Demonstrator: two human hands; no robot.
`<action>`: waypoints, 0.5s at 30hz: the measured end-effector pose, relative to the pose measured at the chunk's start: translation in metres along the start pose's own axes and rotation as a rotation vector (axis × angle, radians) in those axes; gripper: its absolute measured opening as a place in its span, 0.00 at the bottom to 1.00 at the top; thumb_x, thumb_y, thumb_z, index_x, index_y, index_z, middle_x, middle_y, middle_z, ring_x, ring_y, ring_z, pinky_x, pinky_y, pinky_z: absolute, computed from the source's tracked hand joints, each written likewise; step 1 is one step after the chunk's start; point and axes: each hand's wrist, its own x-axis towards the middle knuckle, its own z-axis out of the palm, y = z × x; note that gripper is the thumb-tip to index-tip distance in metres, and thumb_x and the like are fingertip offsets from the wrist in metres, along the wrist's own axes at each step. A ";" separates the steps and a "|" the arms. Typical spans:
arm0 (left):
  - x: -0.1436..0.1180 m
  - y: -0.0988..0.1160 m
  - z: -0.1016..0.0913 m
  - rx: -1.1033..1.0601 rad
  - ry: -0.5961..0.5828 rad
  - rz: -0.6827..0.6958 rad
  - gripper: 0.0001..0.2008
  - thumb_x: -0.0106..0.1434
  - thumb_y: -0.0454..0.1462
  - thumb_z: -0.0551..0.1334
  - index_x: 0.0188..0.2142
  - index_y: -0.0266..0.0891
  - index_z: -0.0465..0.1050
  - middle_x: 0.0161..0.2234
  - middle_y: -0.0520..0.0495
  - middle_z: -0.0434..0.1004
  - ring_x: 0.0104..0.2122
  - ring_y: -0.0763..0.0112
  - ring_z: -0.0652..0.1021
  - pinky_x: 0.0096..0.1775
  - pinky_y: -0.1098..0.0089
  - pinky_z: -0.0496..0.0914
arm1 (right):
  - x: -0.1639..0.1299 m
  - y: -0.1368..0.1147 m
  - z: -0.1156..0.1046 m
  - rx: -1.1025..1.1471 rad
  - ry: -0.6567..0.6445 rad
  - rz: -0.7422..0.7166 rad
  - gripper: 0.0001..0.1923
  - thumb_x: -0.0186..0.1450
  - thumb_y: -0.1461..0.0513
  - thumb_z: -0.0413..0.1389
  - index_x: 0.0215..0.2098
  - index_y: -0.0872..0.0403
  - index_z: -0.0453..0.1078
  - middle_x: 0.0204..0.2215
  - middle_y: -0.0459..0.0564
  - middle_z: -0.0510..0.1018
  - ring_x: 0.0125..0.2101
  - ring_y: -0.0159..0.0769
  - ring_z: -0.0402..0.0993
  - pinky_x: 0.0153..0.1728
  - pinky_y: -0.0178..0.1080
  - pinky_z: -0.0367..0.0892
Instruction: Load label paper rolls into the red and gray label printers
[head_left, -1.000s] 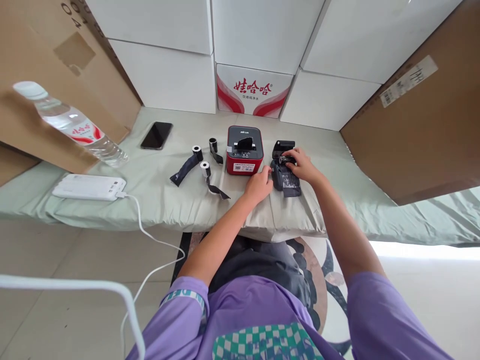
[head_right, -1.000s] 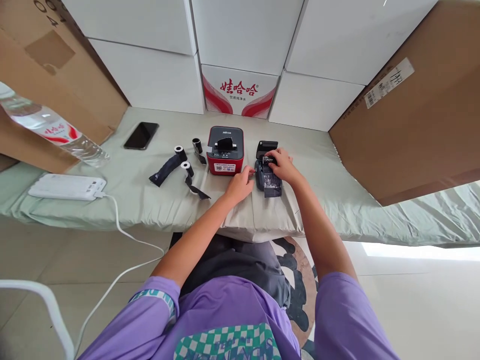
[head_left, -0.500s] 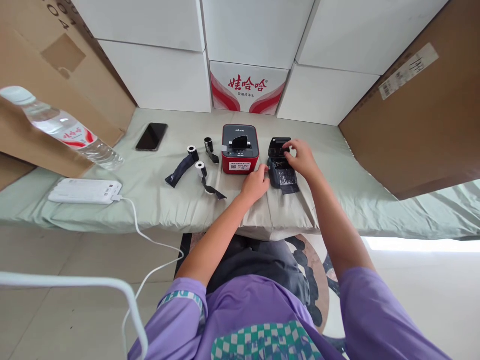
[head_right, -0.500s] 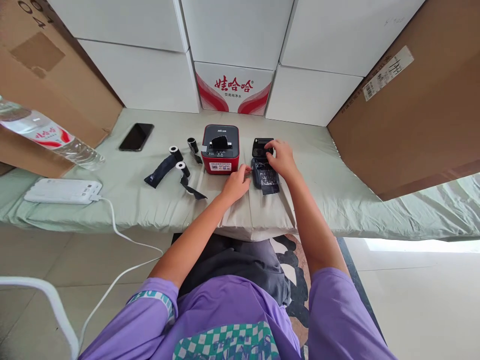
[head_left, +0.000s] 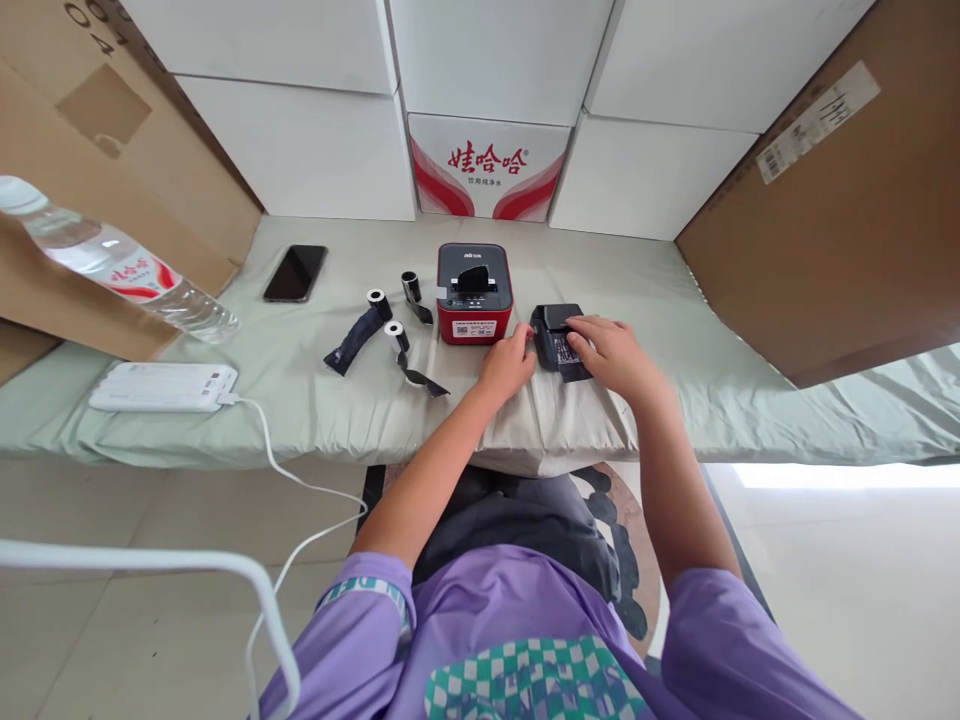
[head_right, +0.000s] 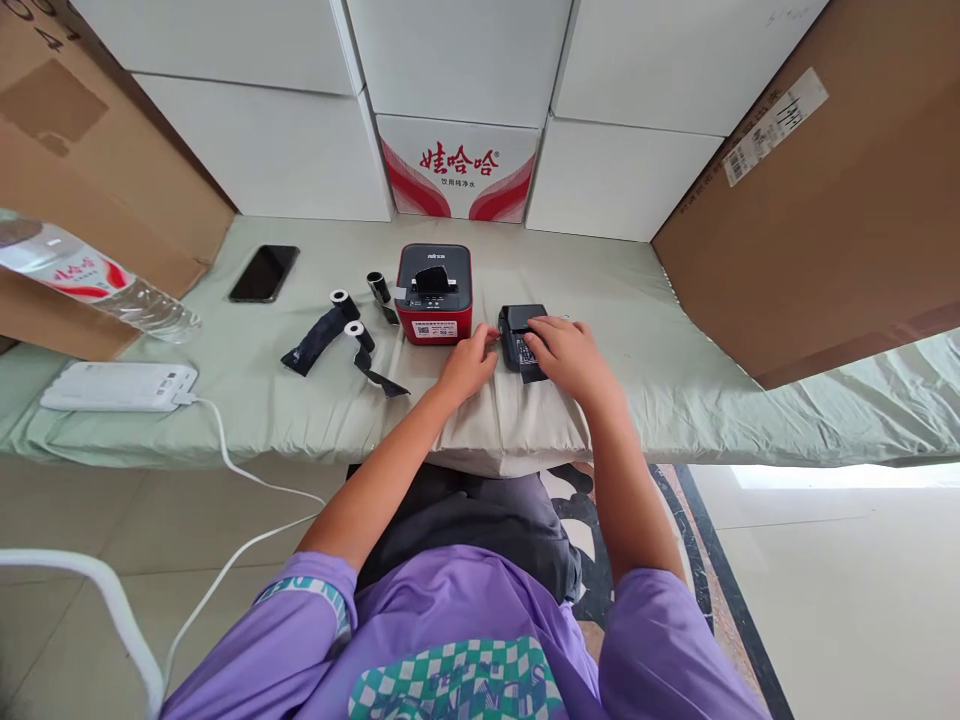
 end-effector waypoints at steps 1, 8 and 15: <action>0.000 0.000 0.000 0.010 0.000 -0.001 0.21 0.67 0.29 0.56 0.58 0.42 0.67 0.59 0.39 0.81 0.60 0.57 0.80 0.60 0.58 0.73 | -0.004 -0.001 0.001 0.012 -0.007 0.003 0.26 0.76 0.53 0.43 0.61 0.51 0.76 0.64 0.58 0.77 0.66 0.54 0.69 0.65 0.59 0.58; -0.001 0.001 -0.001 0.017 0.007 -0.002 0.20 0.67 0.29 0.56 0.57 0.42 0.68 0.58 0.39 0.81 0.59 0.58 0.80 0.60 0.60 0.73 | 0.000 -0.011 0.021 -0.066 0.059 0.047 0.28 0.77 0.54 0.40 0.62 0.56 0.75 0.58 0.62 0.80 0.58 0.56 0.74 0.60 0.59 0.62; -0.001 0.006 0.001 0.074 0.005 -0.036 0.21 0.68 0.29 0.57 0.59 0.42 0.68 0.58 0.39 0.82 0.58 0.56 0.81 0.59 0.59 0.74 | 0.009 -0.005 0.028 -0.088 0.073 0.038 0.30 0.77 0.51 0.38 0.53 0.50 0.82 0.50 0.61 0.80 0.51 0.56 0.71 0.51 0.58 0.67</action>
